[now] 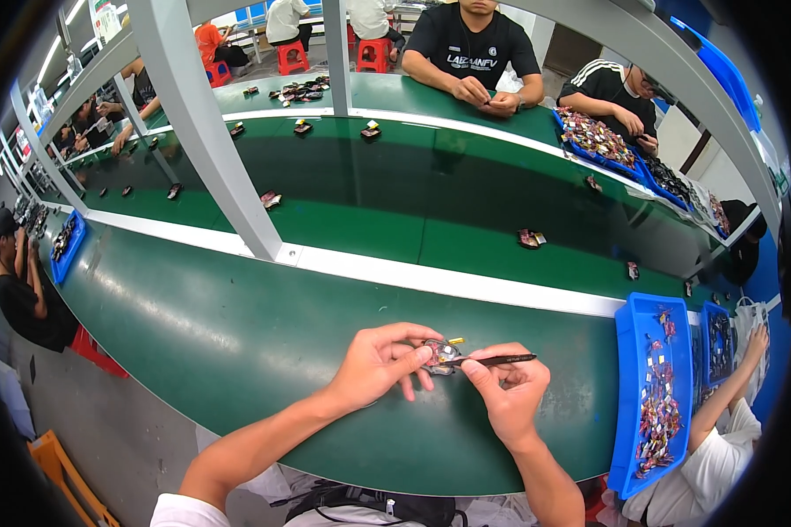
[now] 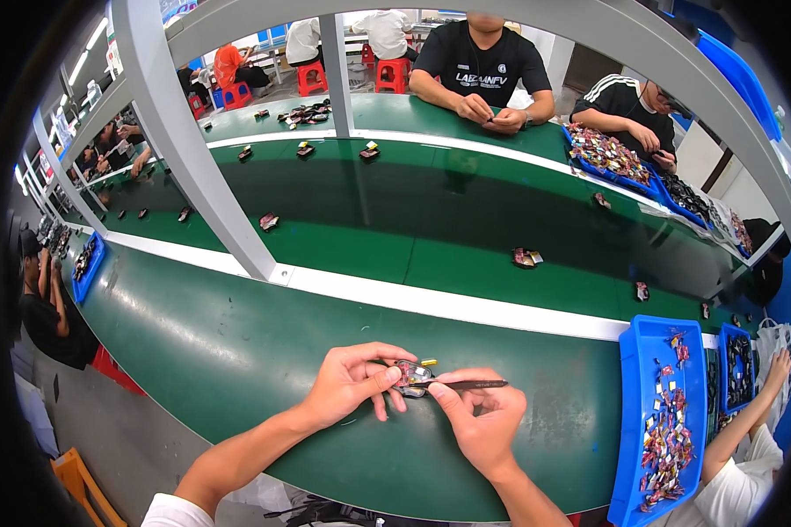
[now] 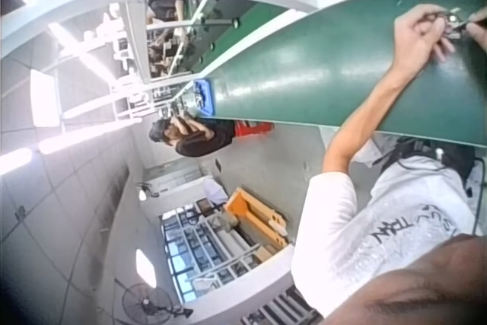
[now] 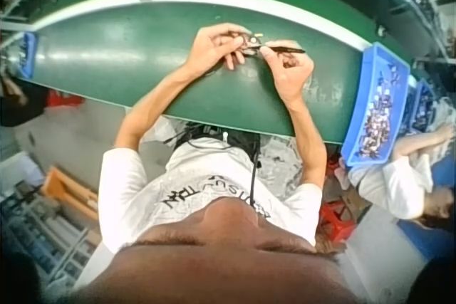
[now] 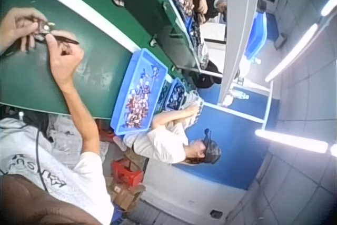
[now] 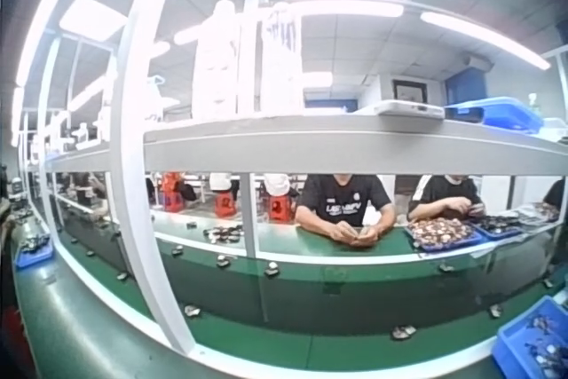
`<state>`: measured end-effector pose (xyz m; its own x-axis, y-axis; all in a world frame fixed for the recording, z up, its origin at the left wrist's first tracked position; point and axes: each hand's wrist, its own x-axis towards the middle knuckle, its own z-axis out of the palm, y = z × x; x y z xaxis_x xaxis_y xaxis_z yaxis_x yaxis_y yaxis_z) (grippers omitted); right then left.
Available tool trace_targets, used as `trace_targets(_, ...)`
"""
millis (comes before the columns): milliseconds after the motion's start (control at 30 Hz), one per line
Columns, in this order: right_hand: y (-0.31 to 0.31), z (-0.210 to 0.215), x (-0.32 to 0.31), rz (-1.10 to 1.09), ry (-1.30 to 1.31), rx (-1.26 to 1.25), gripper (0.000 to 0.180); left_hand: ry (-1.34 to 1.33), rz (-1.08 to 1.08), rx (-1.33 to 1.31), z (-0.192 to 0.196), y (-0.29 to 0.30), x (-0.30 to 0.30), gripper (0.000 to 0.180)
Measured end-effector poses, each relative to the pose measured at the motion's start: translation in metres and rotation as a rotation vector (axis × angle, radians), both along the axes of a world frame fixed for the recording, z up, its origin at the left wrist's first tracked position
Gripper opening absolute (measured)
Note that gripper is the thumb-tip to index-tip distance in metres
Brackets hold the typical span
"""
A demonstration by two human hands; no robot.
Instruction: The recorder is assembling small electronic components on a production line using tweezers.
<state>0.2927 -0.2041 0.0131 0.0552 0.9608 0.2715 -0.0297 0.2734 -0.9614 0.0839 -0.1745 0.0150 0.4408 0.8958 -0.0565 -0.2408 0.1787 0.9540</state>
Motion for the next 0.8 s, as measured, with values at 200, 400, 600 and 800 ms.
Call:
trace_targets(200,-0.002,-0.003,-0.003,-0.115,-0.210,0.215,0.009,-0.002,0.016,0.006,0.001,-0.002,0.001,0.032)
trace_targets(400,-0.002,-0.004,-0.003,-0.146,-0.263,0.259,0.011,-0.006,0.044,0.015,-0.004,-0.004,0.005,0.032)
trace_targets(600,-0.004,0.001,-0.003,-0.151,-0.271,0.266,0.011,-0.002,0.102,0.076,-0.004,-0.007,0.010,0.031)
trace_targets(800,-0.005,0.004,-0.005,-0.150,-0.317,0.323,0.012,-0.012,0.129,0.115,-0.004,-0.009,0.009,0.031)
